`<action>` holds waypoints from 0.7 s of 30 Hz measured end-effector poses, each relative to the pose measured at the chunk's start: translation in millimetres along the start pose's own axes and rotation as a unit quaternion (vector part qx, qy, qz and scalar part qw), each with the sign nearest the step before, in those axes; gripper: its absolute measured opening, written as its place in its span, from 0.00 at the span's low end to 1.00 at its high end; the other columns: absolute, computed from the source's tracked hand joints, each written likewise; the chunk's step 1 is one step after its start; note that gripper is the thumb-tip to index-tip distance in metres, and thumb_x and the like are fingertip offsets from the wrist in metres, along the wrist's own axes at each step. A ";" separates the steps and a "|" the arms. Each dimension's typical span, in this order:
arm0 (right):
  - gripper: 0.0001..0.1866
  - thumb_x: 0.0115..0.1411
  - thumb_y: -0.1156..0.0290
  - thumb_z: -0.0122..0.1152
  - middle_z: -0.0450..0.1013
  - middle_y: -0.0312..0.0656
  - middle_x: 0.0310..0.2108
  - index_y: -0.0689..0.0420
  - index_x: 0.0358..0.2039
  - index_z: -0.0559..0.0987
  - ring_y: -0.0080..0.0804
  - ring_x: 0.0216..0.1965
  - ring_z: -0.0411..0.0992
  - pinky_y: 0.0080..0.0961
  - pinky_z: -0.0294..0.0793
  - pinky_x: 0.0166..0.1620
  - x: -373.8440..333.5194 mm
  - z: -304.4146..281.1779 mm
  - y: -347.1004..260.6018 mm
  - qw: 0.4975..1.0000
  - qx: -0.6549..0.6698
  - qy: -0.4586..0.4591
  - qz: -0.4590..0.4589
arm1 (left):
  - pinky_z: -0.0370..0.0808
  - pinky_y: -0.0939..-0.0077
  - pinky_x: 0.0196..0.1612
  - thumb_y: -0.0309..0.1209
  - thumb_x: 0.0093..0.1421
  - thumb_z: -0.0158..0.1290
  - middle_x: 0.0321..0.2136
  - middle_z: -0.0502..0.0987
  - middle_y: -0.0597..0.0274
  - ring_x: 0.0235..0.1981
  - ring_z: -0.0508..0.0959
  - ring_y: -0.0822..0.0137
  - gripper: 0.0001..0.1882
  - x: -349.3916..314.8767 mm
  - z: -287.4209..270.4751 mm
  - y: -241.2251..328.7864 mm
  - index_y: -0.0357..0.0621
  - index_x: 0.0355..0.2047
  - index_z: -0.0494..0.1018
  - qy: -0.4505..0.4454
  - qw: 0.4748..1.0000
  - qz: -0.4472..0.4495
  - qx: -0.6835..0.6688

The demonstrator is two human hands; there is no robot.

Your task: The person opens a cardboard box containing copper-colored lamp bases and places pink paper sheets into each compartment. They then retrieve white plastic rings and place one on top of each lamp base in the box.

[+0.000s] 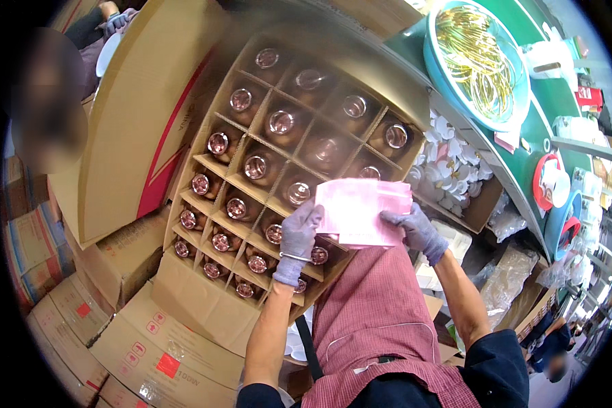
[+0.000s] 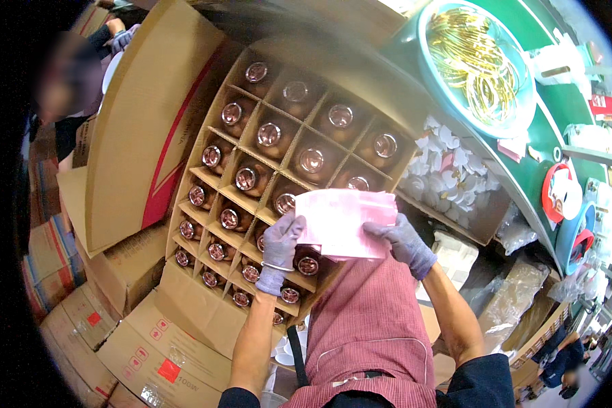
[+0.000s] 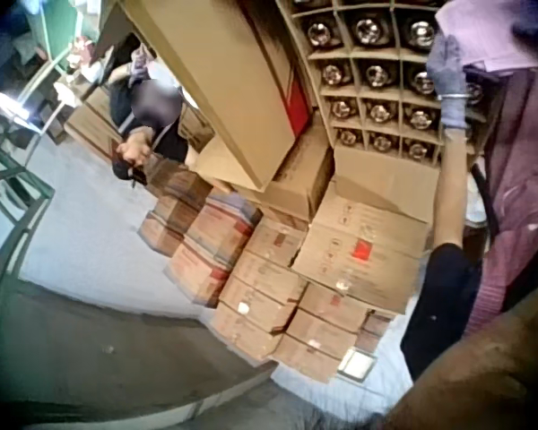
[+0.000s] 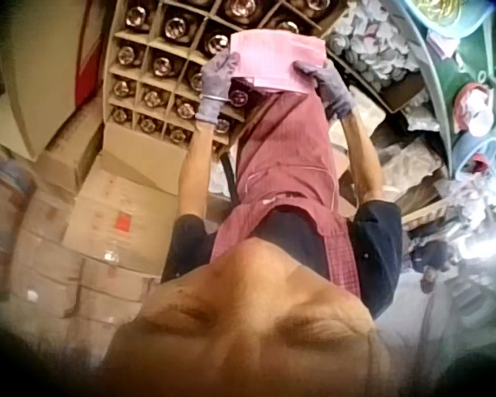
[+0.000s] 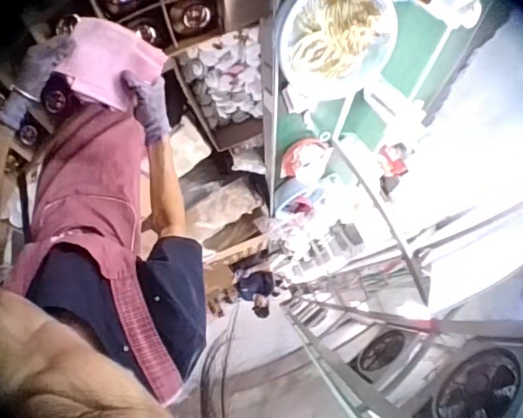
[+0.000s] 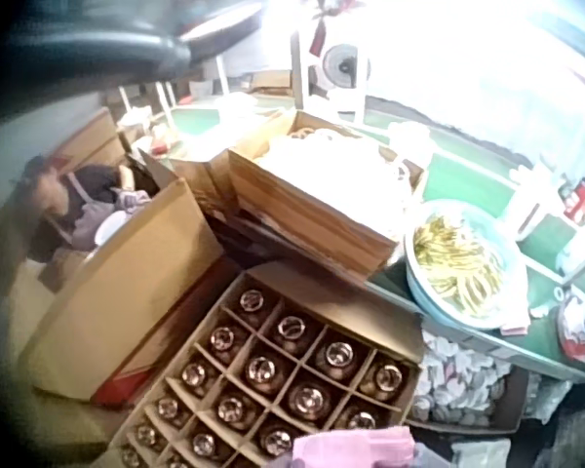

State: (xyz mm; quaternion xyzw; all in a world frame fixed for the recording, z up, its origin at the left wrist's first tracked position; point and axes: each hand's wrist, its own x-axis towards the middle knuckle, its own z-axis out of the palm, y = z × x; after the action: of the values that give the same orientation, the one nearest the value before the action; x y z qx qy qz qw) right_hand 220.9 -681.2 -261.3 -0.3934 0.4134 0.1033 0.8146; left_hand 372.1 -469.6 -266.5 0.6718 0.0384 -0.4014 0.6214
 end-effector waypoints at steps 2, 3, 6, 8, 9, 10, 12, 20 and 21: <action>0.22 0.56 0.72 0.65 0.74 0.38 0.43 0.61 0.50 0.71 0.25 0.41 0.74 0.24 0.78 0.44 2.6 -26.1 9.0 0.999 0.021 0.032 -0.023 | 0.83 0.75 0.33 0.31 0.63 0.53 0.40 0.79 0.54 0.33 0.81 0.68 0.21 -0.3 5.2 15.5 0.30 0.53 0.69 0.011 0.994 -0.064 -0.086; 0.23 0.56 0.67 0.65 0.75 0.38 0.42 0.63 0.50 0.72 0.25 0.41 0.74 0.28 0.77 0.46 -4.4 -25.5 -0.5 0.997 0.031 0.056 -0.030 | 0.85 0.70 0.28 0.27 0.63 0.50 0.39 0.79 0.50 0.31 0.82 0.63 0.17 2.8 -2.3 11.9 0.30 0.51 0.70 0.008 0.990 -0.080 -0.116; 0.24 0.60 0.71 0.60 0.72 0.44 0.48 0.61 0.56 0.67 0.33 0.46 0.75 0.32 0.77 0.49 -14.6 -47.4 3.4 0.964 0.261 0.032 -0.026 | 0.84 0.69 0.27 0.25 0.64 0.46 0.36 0.79 0.48 0.29 0.82 0.62 0.15 4.6 -5.5 3.8 0.29 0.48 0.71 -0.001 0.989 -0.044 -0.138; 0.25 0.59 0.73 0.60 0.71 0.44 0.50 0.59 0.57 0.67 0.33 0.49 0.73 0.32 0.76 0.51 -20.5 -52.4 4.6 0.950 0.311 -0.013 0.011 | 0.82 0.71 0.40 0.18 0.60 0.43 0.41 0.78 0.48 0.38 0.81 0.61 0.14 6.9 1.5 5.0 0.28 0.43 0.74 -0.034 0.990 -0.033 -0.130; 0.25 0.59 0.74 0.60 0.71 0.43 0.50 0.59 0.57 0.66 0.33 0.49 0.73 0.32 0.76 0.51 -21.8 -46.4 2.8 0.955 0.295 -0.026 0.008 | 0.81 0.71 0.44 0.18 0.60 0.43 0.42 0.78 0.49 0.40 0.81 0.61 0.13 7.4 10.8 4.8 0.28 0.42 0.74 -0.039 0.995 -0.016 -0.094; 0.26 0.59 0.74 0.61 0.71 0.43 0.50 0.59 0.57 0.66 0.33 0.49 0.73 0.32 0.76 0.51 -21.4 -39.0 1.4 0.960 0.278 -0.040 0.006 | 0.79 0.72 0.47 0.17 0.60 0.43 0.44 0.78 0.49 0.42 0.80 0.61 0.13 7.4 16.1 5.8 0.28 0.42 0.75 -0.042 0.997 0.000 -0.059; 0.28 0.56 0.74 0.64 0.72 0.42 0.49 0.60 0.56 0.68 0.29 0.48 0.73 0.27 0.75 0.49 -11.7 -22.2 -4.9 0.980 0.192 -0.034 0.021 | 0.73 0.70 0.55 0.19 0.60 0.44 0.48 0.75 0.49 0.50 0.76 0.62 0.14 5.3 20.7 18.6 0.30 0.44 0.75 -0.114 0.994 0.004 -0.007; 0.23 0.56 0.73 0.66 0.75 0.40 0.44 0.64 0.51 0.72 0.26 0.42 0.74 0.23 0.75 0.47 2.6 -12.1 -10.8 0.996 0.086 -0.020 -0.007 | 0.69 0.72 0.56 0.27 0.59 0.55 0.54 0.70 0.51 0.53 0.73 0.61 0.29 14.0 30.8 48.3 0.31 0.59 0.61 -0.121 0.988 -0.067 -0.073; 0.23 0.55 0.73 0.66 0.75 0.40 0.44 0.64 0.51 0.73 0.26 0.42 0.74 0.23 0.75 0.46 4.2 -12.0 -13.0 0.997 0.070 -0.025 -0.010 | 0.76 0.69 0.50 0.26 0.60 0.54 0.49 0.74 0.50 0.47 0.77 0.59 0.23 21.1 21.7 39.7 0.30 0.55 0.66 -0.090 0.993 -0.073 -0.001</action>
State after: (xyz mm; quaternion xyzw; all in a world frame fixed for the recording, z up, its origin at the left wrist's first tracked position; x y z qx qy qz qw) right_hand 222.8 -699.4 -261.4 -0.3372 0.3953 0.0760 0.8510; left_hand 397.5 -506.7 -244.9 0.6278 0.0317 -0.5048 0.5916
